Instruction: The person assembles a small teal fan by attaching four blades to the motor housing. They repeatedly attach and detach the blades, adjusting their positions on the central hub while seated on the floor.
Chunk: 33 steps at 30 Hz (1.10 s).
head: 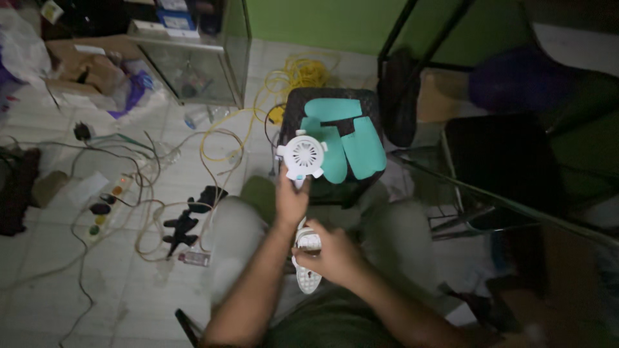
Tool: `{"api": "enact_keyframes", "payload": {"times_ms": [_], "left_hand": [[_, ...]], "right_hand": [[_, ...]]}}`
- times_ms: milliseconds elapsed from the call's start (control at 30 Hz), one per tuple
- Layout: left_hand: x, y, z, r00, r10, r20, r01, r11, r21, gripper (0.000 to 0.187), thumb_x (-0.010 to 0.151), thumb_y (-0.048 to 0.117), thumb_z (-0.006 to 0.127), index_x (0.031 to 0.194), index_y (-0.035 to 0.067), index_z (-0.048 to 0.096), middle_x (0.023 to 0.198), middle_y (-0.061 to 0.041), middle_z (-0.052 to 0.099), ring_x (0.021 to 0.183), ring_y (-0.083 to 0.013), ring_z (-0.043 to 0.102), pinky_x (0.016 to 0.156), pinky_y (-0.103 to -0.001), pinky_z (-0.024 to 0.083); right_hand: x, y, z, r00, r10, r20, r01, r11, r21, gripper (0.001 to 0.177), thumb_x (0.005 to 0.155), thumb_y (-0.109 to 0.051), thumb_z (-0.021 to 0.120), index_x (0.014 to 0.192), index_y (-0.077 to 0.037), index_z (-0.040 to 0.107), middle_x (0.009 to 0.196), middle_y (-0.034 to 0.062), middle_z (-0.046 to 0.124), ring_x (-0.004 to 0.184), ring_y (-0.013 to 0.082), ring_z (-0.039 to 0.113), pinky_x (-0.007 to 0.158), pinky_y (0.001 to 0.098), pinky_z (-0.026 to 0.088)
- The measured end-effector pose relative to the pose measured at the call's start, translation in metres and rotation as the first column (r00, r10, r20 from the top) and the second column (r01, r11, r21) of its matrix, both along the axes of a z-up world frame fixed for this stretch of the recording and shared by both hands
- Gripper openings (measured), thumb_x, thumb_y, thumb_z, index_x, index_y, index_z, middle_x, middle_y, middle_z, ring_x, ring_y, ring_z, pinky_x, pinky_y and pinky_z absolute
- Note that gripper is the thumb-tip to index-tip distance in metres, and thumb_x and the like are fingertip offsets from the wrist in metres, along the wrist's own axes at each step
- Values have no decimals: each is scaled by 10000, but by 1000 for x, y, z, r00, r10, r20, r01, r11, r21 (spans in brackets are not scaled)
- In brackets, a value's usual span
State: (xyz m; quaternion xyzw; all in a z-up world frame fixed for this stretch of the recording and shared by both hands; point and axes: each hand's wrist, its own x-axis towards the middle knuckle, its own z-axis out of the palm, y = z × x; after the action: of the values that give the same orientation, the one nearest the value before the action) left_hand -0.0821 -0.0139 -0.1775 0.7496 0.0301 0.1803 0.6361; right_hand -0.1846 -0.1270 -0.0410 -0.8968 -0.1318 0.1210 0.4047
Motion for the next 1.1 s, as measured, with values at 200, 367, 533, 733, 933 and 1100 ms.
{"api": "enact_keyframes", "payload": {"times_ms": [200,367,533,733,933,1100], "left_hand": [[-11,7,5,999,-7,49,1,993,116,639,834,158,836,1380,21,534,1276,-215,637,1187,-396,622,1013,-451,501],[-14,18,21,984,144,103,-162,966,202,889,731,170,899,1444,-56,418,1336,-256,536,1240,-449,527,1065,-489,455],[-7,39,25,963,249,107,-237,965,-111,936,833,142,857,1571,-31,308,1524,-230,503,1355,-364,604,1159,-428,502],[-19,65,38,935,68,348,-191,923,334,738,739,21,827,1419,126,560,1524,-225,420,1395,-415,498,1158,-458,486],[-20,69,58,926,-159,342,-65,826,560,734,688,40,828,1375,236,662,1481,-44,553,1405,-438,482,1162,-509,448],[-15,66,60,914,-207,348,-45,803,594,681,726,91,825,1378,188,653,1485,-41,574,1444,-338,475,1197,-573,361]], "right_hand": [[-7,9,-3,997,72,-20,-72,997,1,515,814,-363,831,1197,-75,640,857,139,788,756,302,793,670,407,621],[-15,20,-4,991,86,-106,-90,995,-41,554,789,-364,823,1225,-86,625,857,179,770,763,334,775,670,426,614],[-25,21,-1,985,151,-86,-155,987,-37,529,797,-357,819,1200,-75,623,898,189,752,759,341,773,664,427,613],[-30,24,-1,982,152,-109,-162,983,-82,564,821,-406,806,1228,-76,598,894,174,747,742,328,774,654,423,614],[-21,29,13,962,233,-145,-252,959,-131,546,874,-443,776,1250,-88,604,921,175,762,776,326,772,674,424,612],[26,-24,25,768,556,-320,-574,818,44,577,951,-426,674,1398,-93,529,1125,139,760,963,260,775,853,400,608]]}}
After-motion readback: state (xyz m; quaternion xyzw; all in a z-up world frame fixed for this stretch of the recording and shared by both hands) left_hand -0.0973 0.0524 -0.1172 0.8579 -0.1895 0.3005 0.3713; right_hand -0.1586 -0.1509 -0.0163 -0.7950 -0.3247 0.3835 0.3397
